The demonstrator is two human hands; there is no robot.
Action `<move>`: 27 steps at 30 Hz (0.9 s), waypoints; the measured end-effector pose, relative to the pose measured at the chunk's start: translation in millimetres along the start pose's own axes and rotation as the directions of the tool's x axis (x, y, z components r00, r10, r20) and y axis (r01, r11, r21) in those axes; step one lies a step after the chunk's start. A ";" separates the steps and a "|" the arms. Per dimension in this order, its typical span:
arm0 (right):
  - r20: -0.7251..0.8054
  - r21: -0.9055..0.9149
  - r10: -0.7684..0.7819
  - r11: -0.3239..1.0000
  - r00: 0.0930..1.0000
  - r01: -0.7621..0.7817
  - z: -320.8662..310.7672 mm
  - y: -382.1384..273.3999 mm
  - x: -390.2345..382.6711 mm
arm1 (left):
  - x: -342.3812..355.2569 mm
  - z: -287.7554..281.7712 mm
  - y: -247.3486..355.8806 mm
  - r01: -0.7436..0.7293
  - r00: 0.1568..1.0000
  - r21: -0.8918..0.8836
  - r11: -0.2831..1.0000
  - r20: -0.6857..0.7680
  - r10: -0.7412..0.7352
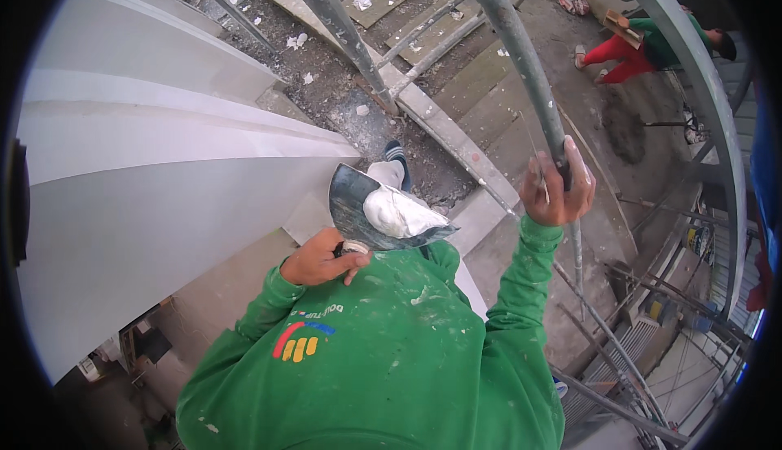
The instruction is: The person applies white plaster to a curved wall section using a trowel and a smaller scraper tool. They repeatedly smooth the surface and scrape excess material. The person then moves to a table to scoop more plaster onto the trowel before returning to the wall to continue the application.
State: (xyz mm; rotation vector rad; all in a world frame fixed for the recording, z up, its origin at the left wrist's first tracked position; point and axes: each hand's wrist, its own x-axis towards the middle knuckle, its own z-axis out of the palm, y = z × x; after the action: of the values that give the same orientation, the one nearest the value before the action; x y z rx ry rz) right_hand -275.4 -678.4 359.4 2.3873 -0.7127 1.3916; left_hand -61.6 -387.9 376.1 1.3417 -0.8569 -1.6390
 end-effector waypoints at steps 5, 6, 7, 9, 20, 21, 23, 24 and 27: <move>-0.058 -0.089 -0.107 0.991 0.993 0.102 0.3 -0.7 -5.9 | 13.0 -26.8 -11.2 -0.042 0.995 -0.007 0.999 -0.087 0.041; -0.075 -0.082 -0.098 0.992 0.992 0.092 1.7 -2.9 -8.9 | 17.4 -34.9 -20.9 -0.049 0.993 0.023 0.999 -0.102 0.051; -0.082 -0.109 -0.119 0.988 0.989 0.110 3.9 -5.4 -10.2 | 20.7 -44.8 -28.2 -0.059 0.991 0.054 0.997 -0.120 0.065; -0.095 -0.169 -0.157 0.976 0.983 0.139 5.6 -7.0 -12.8 | 27.6 -62.5 -36.1 -0.096 0.981 0.082 0.992 -0.163 0.108; 0.273 0.742 -0.222 0.668 0.936 -0.058 171.5 -72.2 -9.4 | 71.3 -124.7 -72.0 -0.409 0.829 -0.016 0.912 -0.424 0.364; 0.269 0.790 -0.220 0.607 0.938 -0.084 184.7 -74.1 -10.5 | 69.4 -124.1 -69.8 -0.427 0.807 -0.031 0.904 -0.464 0.366; 0.267 0.870 -0.221 0.474 0.938 -0.136 205.8 -76.1 -5.7 | 66.6 -117.6 -67.6 -0.466 0.759 -0.060 0.883 -0.539 0.364; 0.288 0.892 -0.182 0.407 0.940 -0.195 212.7 -78.0 0.0 | 65.0 -115.3 -69.6 -0.481 0.734 -0.051 0.875 -0.569 0.371; 0.442 0.886 -0.167 0.234 0.882 -0.400 239.5 -75.9 20.1 | 61.0 -109.8 -77.9 -0.505 0.660 0.006 0.863 -0.641 0.391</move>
State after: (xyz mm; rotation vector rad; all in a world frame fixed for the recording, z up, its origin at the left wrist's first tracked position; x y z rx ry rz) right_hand -51.1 -734.4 259.0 3.8556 0.0644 1.6076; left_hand 27.1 -410.4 260.0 1.2930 -0.5531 -0.7641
